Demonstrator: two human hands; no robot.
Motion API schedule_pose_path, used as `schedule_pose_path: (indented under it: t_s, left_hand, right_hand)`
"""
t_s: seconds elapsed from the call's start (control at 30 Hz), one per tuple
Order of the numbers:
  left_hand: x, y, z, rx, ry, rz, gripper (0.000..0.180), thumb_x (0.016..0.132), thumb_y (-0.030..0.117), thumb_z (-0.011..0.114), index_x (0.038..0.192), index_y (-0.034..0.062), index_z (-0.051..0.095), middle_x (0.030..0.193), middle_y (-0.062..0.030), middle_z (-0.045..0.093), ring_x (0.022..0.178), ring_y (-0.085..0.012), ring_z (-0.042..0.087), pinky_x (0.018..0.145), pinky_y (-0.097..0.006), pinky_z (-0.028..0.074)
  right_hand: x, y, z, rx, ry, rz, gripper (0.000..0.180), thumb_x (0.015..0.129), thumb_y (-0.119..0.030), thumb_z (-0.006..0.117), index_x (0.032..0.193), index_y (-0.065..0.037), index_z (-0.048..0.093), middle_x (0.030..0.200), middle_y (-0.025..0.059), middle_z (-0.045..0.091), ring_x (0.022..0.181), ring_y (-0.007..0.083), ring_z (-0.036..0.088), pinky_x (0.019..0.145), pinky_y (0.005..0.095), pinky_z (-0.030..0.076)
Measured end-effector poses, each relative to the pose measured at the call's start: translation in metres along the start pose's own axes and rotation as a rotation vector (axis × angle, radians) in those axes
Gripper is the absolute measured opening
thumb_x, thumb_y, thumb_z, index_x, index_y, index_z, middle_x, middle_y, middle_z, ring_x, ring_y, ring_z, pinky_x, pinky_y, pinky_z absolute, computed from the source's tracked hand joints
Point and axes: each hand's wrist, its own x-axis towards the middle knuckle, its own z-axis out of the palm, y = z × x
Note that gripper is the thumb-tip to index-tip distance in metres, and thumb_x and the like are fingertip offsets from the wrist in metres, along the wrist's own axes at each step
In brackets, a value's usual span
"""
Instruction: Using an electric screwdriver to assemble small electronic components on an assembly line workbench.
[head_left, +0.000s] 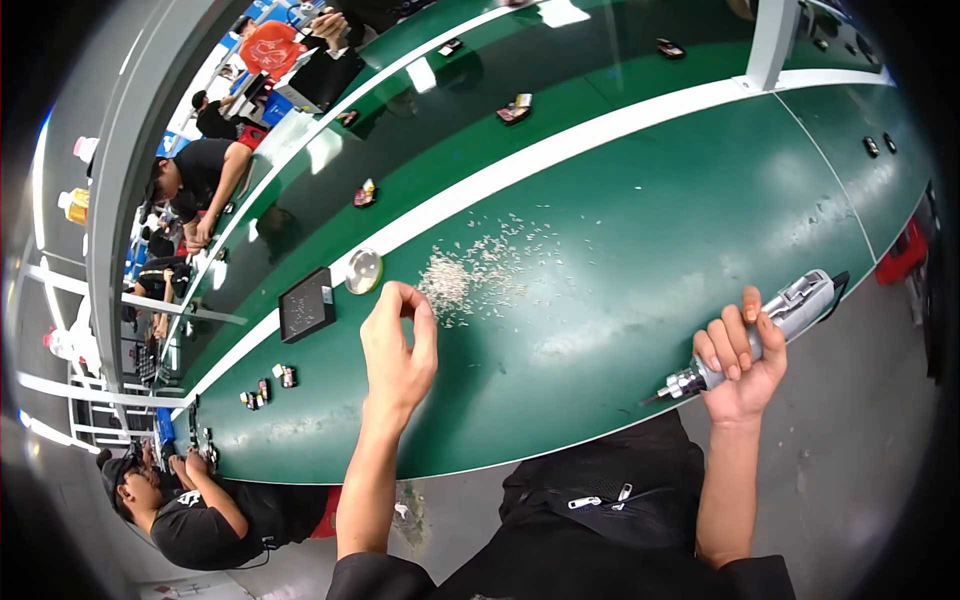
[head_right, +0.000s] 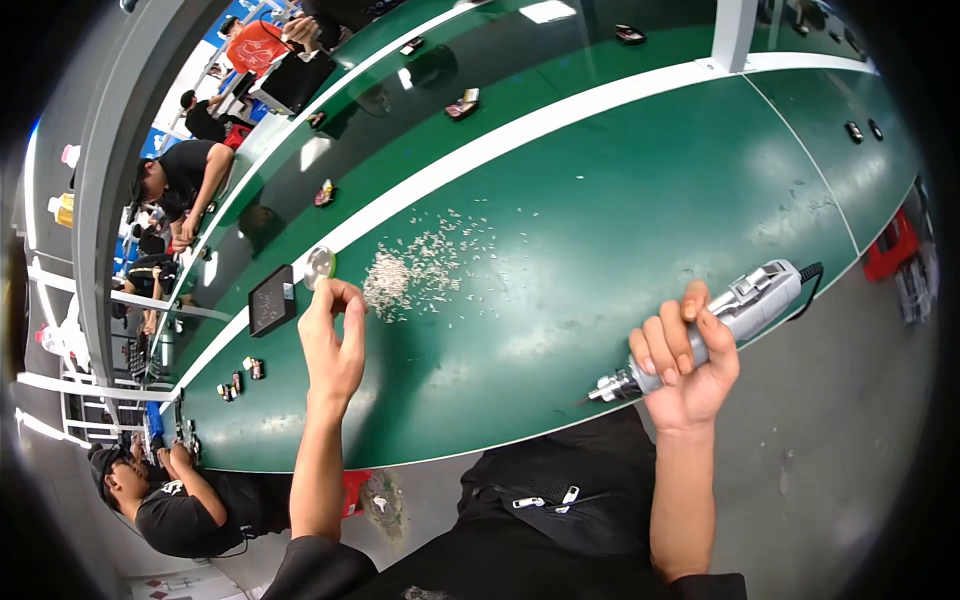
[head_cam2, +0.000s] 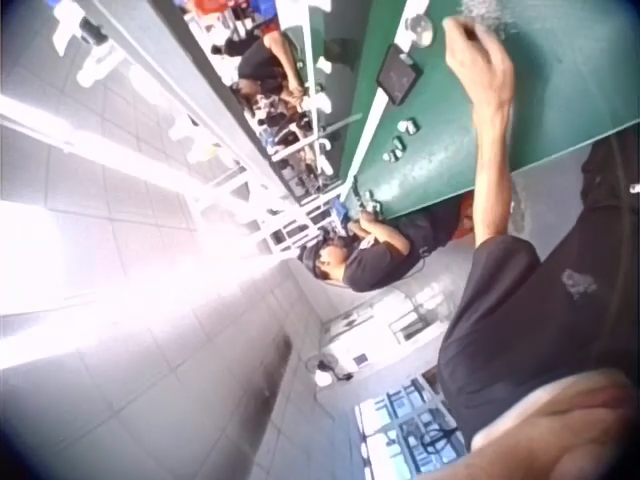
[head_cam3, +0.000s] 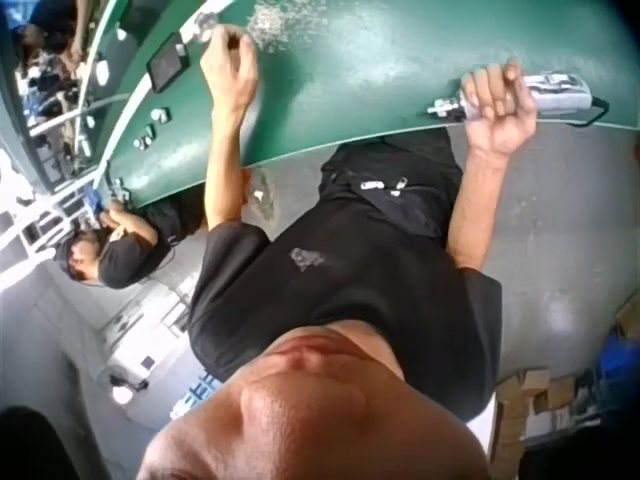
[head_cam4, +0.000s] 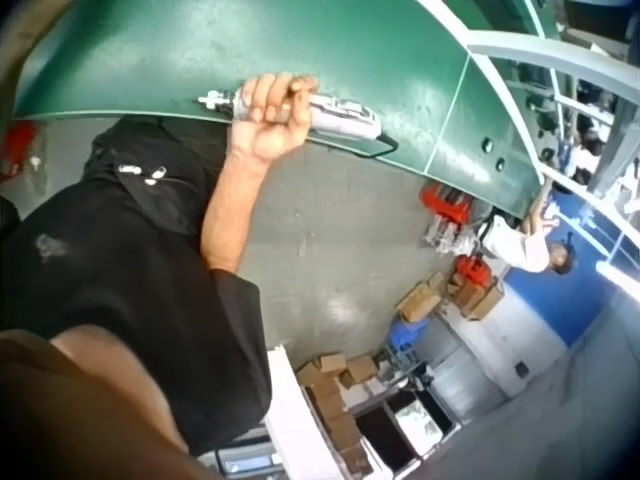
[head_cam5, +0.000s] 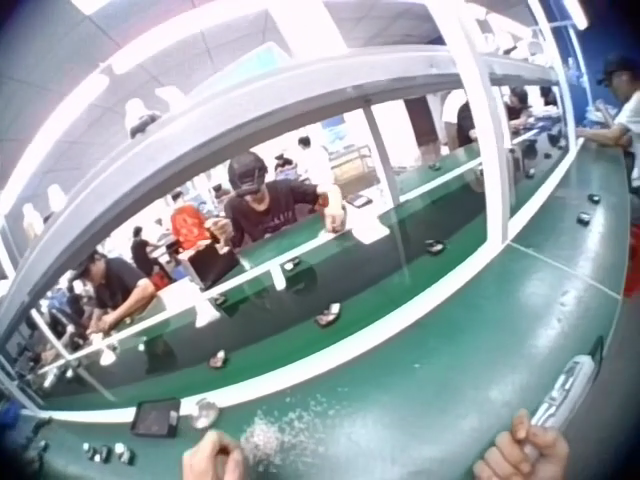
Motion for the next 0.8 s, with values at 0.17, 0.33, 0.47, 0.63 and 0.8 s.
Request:
schedule_pose_path:
  t_s: [0.17, 0.33, 0.47, 0.63, 0.8]
  left_hand:
    - [-0.056, 0.068, 0.031, -0.417, -0.126, 0.002, 0.007, 0.084, -0.006, 0.049, 0.078, -0.0028, 0.049, 0.068, -0.0115, 0.057, 0.061, -0.0182, 0.055, 0.058, -0.028, 0.045]
    - [-0.081, 0.097, 0.058, -0.984, -0.133, -0.110, 0.003, 0.083, -0.009, 0.054, 0.081, -0.0057, 0.056, 0.072, -0.0147, 0.060, 0.066, -0.0215, 0.059, 0.060, -0.031, 0.050]
    - [-0.091, 0.100, 0.067, -1.340, -0.100, -0.177, 0.007, 0.079, -0.011, 0.060, 0.085, -0.0070, 0.058, 0.078, -0.0183, 0.061, 0.070, -0.0248, 0.061, 0.062, -0.035, 0.053]
    - [-0.097, 0.099, 0.068, -1.530, -0.129, -0.238, 0.002, 0.085, -0.005, 0.057, 0.085, -0.0053, 0.055, 0.081, -0.0196, 0.059, 0.074, -0.0258, 0.059, 0.063, -0.036, 0.053]
    - [-0.100, 0.098, 0.067, -1.524, -0.194, -0.212, 0.018, 0.093, 0.010, 0.052, 0.085, -0.0062, 0.056, 0.078, -0.0200, 0.060, 0.072, -0.0271, 0.059, 0.066, -0.038, 0.052]
  right_hand:
    - [0.003, 0.012, 0.037, 0.091, -0.171, -0.044, 0.012, 0.093, -0.018, 0.050, 0.088, -0.009, 0.045, 0.052, -0.0019, 0.040, 0.041, 0.0088, 0.039, 0.052, 0.0271, 0.036]
    - [-0.005, 0.016, 0.065, 0.023, -0.254, -0.087, 0.012, 0.094, -0.021, 0.047, 0.091, -0.010, 0.047, 0.053, -0.0015, 0.041, 0.045, 0.0102, 0.042, 0.054, 0.0288, 0.038]
    - [-0.019, 0.016, 0.074, 0.029, -0.205, -0.127, 0.012, 0.093, -0.019, 0.049, 0.089, -0.008, 0.046, 0.053, -0.0012, 0.042, 0.043, 0.0093, 0.041, 0.053, 0.0273, 0.037]
    - [-0.024, 0.019, 0.079, 0.088, -0.174, -0.128, 0.013, 0.093, -0.019, 0.048, 0.089, -0.006, 0.047, 0.053, -0.0009, 0.042, 0.041, 0.0095, 0.041, 0.053, 0.0270, 0.038]
    - [-0.024, 0.024, 0.079, 0.081, -0.185, -0.121, 0.014, 0.093, -0.018, 0.048, 0.089, -0.006, 0.047, 0.053, -0.0007, 0.042, 0.041, 0.0100, 0.041, 0.053, 0.0275, 0.039]
